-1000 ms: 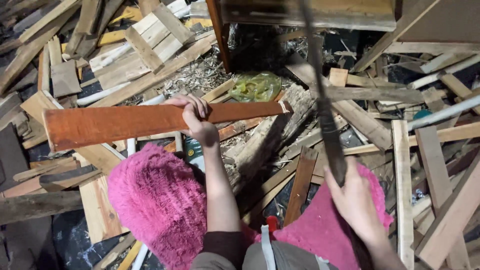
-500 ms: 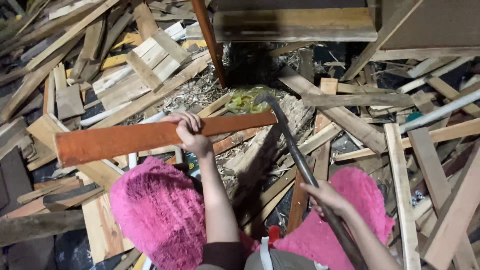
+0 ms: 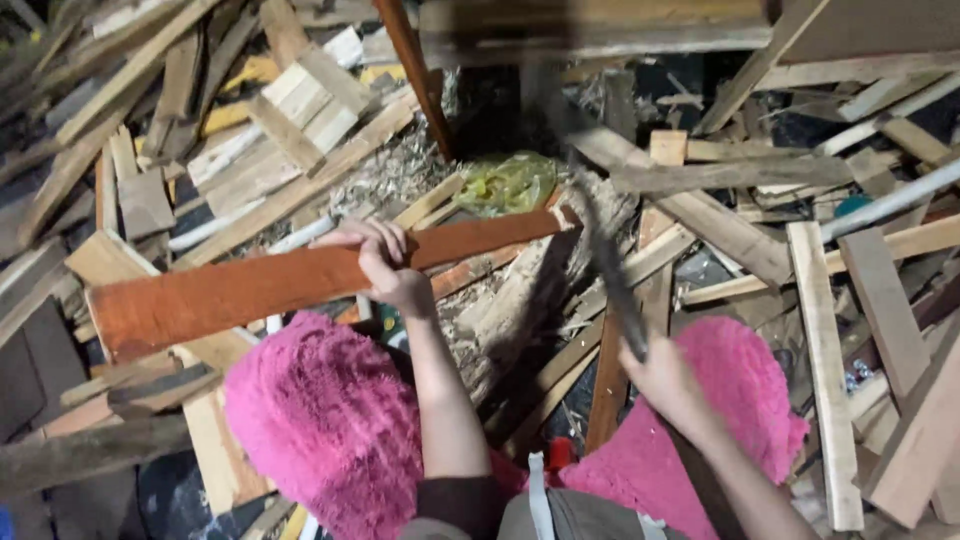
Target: Removing nails from a wooden board using a pry bar
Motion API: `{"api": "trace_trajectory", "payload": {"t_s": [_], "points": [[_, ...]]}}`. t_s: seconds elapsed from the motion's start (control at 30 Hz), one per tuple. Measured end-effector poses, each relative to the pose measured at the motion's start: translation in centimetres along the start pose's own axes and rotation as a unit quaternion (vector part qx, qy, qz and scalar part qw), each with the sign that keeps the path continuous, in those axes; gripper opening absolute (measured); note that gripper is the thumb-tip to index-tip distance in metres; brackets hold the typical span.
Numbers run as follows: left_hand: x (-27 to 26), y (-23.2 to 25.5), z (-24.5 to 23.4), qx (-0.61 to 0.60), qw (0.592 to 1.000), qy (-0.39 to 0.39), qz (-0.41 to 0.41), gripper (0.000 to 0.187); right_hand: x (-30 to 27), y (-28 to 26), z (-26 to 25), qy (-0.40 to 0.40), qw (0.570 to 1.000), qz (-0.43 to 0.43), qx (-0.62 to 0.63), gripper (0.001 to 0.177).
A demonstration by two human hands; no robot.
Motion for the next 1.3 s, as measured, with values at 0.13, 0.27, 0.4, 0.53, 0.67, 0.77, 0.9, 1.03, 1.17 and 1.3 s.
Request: {"api": "trace_trajectory", "payload": {"t_s": [0.13,0.27,0.4,0.53,0.67,0.77,0.9,1.03,1.17,1.3], "points": [[0.1,-2.0,-1.9,-0.061,0.998,-0.004,-0.035,0.022,5.2,5.9,5.0,-0.026,0.999,-0.002,-0.044,0.046],[-0.4,-2.2,-3.2,-0.030,0.999,-0.012,-0.033,0.021,2.2,5.0,3.1,-0.125,0.974,0.034,0.184,0.038],[-0.4,0.8,-0.8,0.015,0.991,-0.068,-0.114,0.020,1.2,3.5,0.5,-0.167,0.920,0.003,0.354,0.015],[-0.3,0.9,0.1,-0.013,1.000,-0.018,-0.020,0.021,-2.0,-2.4,-6.7,-0.024,0.983,-0.012,0.181,0.049],[0.3,-0.2,0.5,0.011,0.998,-0.067,-0.014,0.009,-4.2,-6.5,-10.4,0.080,0.989,-0.043,0.120,0.042],[-0.1,-0.7,-0.3,-0.006,0.998,-0.065,0.006,0.015,0.7,-0.9,-0.9,0.028,0.999,-0.029,-0.014,0.048],[-2.0,-1.1,-1.9,0.032,0.997,0.038,-0.064,0.008,3.4,7.2,4.7,-0.085,0.992,0.045,-0.078,0.049],[-1.0,-1.4,-0.4,-0.006,1.000,-0.006,-0.010,0.016,2.3,4.5,2.1,-0.101,0.993,-0.018,0.056,0.031],[-1.0,-0.1,0.8,-0.032,0.997,-0.050,-0.038,0.069,3.3,8.2,4.3,-0.345,0.792,0.077,0.497,0.028],[0.1,5.2,5.8,0.041,0.993,-0.043,-0.106,0.075,0.5,6.8,4.0,-0.445,0.587,0.020,0.676,0.023]]}}
Point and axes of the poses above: each hand's wrist, its own x-axis towards the middle knuckle, its own z-axis out of the palm, y = z × x, the point moved 3 cm from there along x, towards the middle knuckle, and after that the axes turned 1 degree about -y, right-handed, at the moved point
